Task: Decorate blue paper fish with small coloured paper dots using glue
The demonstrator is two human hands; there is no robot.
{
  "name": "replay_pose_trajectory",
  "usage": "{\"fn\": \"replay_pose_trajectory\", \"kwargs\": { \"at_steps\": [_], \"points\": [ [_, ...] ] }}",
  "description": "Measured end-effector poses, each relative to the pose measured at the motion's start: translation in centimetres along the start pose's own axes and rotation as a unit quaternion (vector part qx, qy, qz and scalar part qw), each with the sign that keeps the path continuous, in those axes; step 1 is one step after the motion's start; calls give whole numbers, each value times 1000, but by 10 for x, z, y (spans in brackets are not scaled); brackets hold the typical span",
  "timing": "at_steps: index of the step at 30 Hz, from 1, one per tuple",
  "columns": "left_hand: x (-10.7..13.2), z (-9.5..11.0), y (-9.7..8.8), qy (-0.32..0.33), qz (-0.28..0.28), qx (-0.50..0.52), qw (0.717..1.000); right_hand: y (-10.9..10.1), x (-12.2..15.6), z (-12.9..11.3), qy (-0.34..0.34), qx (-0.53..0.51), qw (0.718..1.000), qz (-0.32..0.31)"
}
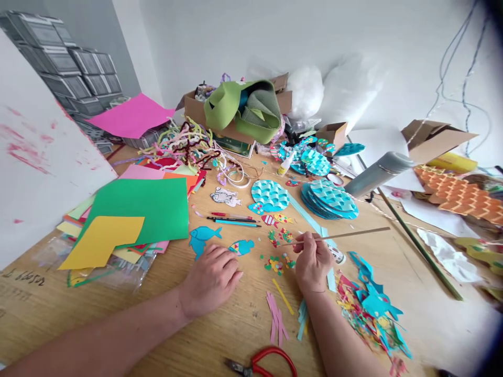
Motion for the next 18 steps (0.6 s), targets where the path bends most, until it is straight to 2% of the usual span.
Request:
{"fn": "replay_pose_trajectory", "kwargs": {
  "at_steps": [6, 13, 18],
  "points": [
    [1, 0, 3, 4, -3, -6, 1000, 3, 1, 7, 13, -3, 1000, -9],
    [1, 3, 4, 16, -13, -14, 1000, 3, 0, -2, -22, 17, 1000, -12],
    [1, 1, 0, 16, 5, -18, 1000, 2, -1, -5, -29, 10, 1000, -5]
  ]
}}
Point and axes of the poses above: each hand's wrist, its own x-axis away from the middle knuckle, its own y-axis out of the palm, z = x × y, the point moved 10 cm from there along -x, towards the middle knuckle, and after that the axes turned 8 degrees about -y, right-handed, at the moved point
